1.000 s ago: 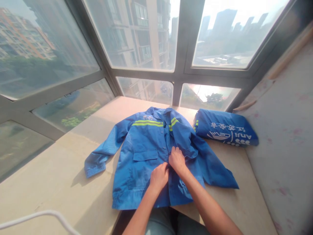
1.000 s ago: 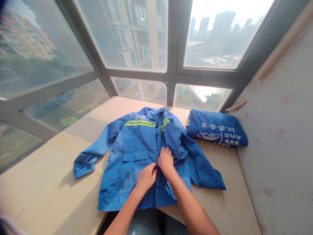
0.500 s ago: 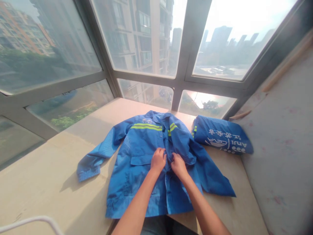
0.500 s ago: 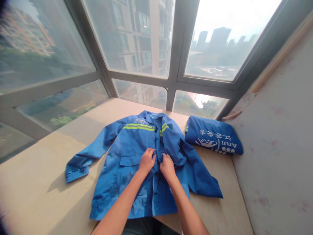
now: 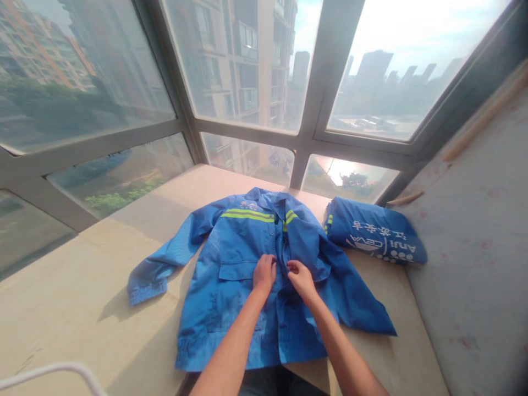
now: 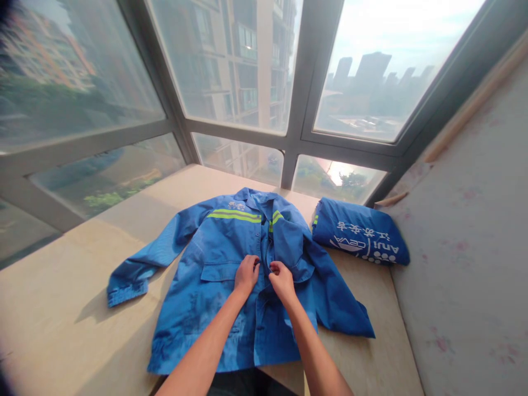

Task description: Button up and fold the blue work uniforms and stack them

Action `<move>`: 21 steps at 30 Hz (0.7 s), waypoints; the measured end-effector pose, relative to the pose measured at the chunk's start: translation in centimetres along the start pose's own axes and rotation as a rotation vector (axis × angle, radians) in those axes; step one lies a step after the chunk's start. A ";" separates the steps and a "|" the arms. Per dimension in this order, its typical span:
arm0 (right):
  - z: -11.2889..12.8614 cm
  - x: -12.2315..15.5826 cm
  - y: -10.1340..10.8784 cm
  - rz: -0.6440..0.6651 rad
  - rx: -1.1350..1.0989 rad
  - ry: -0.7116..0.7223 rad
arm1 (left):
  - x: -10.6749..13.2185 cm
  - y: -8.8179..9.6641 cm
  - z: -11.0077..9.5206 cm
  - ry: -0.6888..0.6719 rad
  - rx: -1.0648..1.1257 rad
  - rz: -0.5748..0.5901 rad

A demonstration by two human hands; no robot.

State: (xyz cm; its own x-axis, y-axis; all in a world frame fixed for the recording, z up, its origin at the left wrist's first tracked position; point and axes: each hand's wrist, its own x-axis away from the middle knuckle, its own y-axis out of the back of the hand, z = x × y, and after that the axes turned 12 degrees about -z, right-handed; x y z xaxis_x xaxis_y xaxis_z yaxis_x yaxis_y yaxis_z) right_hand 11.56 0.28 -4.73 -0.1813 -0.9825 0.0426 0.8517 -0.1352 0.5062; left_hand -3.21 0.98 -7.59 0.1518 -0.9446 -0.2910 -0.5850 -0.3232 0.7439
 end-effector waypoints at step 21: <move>1.9 -0.7 -2.2 0.095 -0.418 -0.024 | -1.2 2.7 0.1 0.281 0.363 0.012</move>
State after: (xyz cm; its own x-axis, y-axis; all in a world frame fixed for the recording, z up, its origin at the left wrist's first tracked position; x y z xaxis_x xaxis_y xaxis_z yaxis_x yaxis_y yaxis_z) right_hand 8.89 1.52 -4.29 -0.0997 -0.9905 0.0946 0.9903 -0.0895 0.1064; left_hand -5.10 1.25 -5.27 0.3246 -0.9431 -0.0717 -0.8217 -0.3187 0.4724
